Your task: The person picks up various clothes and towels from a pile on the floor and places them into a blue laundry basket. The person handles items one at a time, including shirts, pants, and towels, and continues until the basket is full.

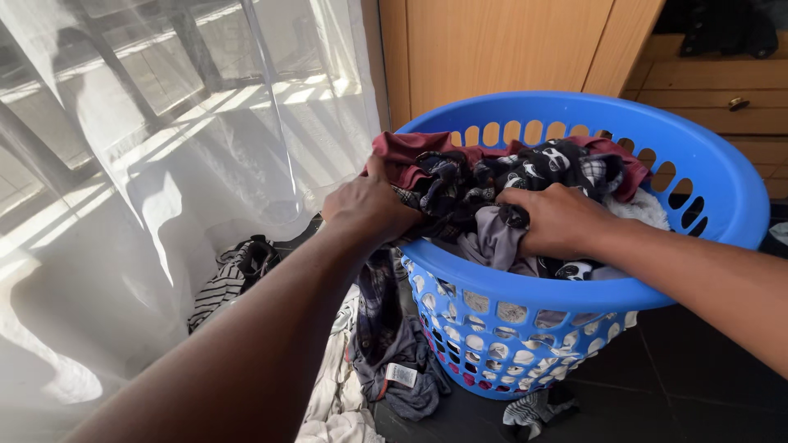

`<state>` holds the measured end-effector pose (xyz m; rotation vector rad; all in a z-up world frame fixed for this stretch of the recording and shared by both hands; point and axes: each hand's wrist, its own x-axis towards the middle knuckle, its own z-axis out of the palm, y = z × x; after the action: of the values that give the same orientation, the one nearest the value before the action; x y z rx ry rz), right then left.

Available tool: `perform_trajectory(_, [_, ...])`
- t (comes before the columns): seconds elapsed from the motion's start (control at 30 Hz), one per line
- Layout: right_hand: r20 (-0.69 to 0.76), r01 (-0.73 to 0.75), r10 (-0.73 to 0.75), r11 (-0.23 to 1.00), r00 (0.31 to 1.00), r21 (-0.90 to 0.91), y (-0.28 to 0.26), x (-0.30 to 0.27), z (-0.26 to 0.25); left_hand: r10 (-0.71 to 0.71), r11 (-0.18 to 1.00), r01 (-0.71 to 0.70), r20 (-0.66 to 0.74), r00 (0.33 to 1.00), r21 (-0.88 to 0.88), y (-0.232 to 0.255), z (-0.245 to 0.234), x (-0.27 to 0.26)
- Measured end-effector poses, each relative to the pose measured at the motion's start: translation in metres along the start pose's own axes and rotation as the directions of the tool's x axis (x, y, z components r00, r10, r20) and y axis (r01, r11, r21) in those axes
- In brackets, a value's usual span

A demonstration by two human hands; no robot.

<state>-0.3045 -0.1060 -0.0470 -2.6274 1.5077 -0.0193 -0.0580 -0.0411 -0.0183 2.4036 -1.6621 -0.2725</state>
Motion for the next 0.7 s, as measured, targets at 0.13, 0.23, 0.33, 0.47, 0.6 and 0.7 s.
perform_trajectory(0.13, [-0.14,-0.004,0.028,0.986,0.99,0.169,0.001,-0.008,0.007,0.119,0.99,-0.116,-0.039,0.992,0.076,0.01,-0.013,0.03])
perform_trajectory(0.23, [-0.373,-0.064,0.184,0.948,0.91,0.312,0.005,-0.013,0.004,0.242,0.969,-0.236,-0.094,0.966,0.072,0.029,-0.005,0.05])
perform_trajectory(0.33, [-0.563,-0.158,0.382,0.901,0.733,0.405,0.025,-0.016,-0.003,0.359,0.897,-0.415,-0.3,0.884,-0.149,0.048,0.018,0.052])
perform_trajectory(0.47, [-0.659,-0.223,0.556,0.823,0.506,0.523,0.058,-0.014,-0.011,0.435,0.666,-0.676,-0.573,0.695,-0.315,0.08,0.029,0.046])
perform_trajectory(0.6, [-0.454,-0.443,0.536,0.844,0.712,0.301,0.061,-0.006,0.0,0.68,0.579,-0.793,-0.424,0.599,-0.192,0.112,0.044,0.038])
perform_trajectory(0.7, [-0.097,-0.445,0.454,0.89,0.886,0.1,0.056,0.007,0.008,0.705,0.704,-0.693,0.037,0.708,-0.159,0.132,0.065,0.034])
